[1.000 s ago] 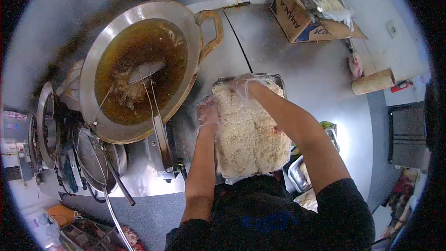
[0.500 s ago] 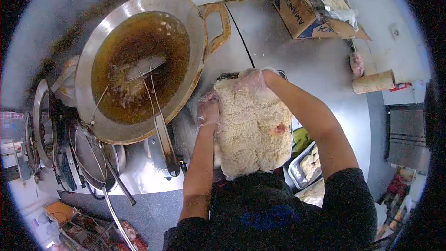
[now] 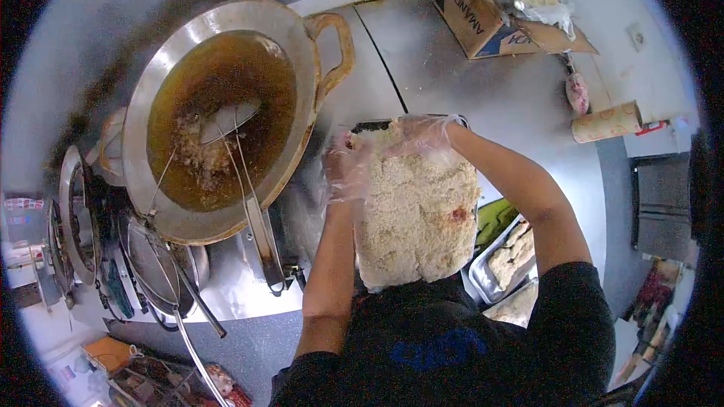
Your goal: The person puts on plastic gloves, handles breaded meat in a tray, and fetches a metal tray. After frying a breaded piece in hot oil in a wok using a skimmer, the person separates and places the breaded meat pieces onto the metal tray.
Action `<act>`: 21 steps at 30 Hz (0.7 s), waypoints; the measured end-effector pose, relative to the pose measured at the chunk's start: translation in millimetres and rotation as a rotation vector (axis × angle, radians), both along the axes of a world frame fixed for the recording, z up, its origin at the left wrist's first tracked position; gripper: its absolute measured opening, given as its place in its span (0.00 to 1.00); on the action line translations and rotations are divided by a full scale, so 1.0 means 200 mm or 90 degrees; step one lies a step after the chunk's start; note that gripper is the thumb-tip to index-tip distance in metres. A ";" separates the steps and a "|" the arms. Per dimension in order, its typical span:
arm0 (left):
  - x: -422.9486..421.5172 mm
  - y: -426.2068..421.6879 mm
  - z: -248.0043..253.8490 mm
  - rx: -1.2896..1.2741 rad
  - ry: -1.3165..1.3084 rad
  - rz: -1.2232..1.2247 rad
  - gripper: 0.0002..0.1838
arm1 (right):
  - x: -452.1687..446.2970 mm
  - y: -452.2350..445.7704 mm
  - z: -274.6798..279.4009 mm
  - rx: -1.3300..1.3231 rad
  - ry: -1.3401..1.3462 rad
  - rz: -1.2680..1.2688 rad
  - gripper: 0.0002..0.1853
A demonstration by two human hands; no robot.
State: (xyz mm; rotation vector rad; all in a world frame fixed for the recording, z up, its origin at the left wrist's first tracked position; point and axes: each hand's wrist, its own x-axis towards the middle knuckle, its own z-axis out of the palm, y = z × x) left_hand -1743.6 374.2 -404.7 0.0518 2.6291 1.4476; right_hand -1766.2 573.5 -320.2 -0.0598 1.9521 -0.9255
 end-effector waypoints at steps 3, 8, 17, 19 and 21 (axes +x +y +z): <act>-0.03 0.01 -0.03 0.061 -0.115 -0.091 0.33 | 0.01 0.06 -0.08 -0.012 0.049 0.009 0.39; -0.28 0.05 -0.13 -0.161 -0.081 -0.455 0.36 | 0.00 0.03 -0.08 0.060 0.002 0.029 0.44; -0.44 0.13 0.08 -0.358 -0.151 -0.604 0.23 | -0.04 0.07 -0.19 -0.006 0.047 0.003 0.44; -0.44 0.14 0.07 -0.402 -0.075 -0.694 0.21 | -0.06 0.06 -0.24 -0.038 0.006 -0.017 0.43; -0.44 0.14 0.08 -0.408 -0.055 -0.696 0.19 | -0.08 0.06 -0.32 -0.007 0.029 -0.007 0.42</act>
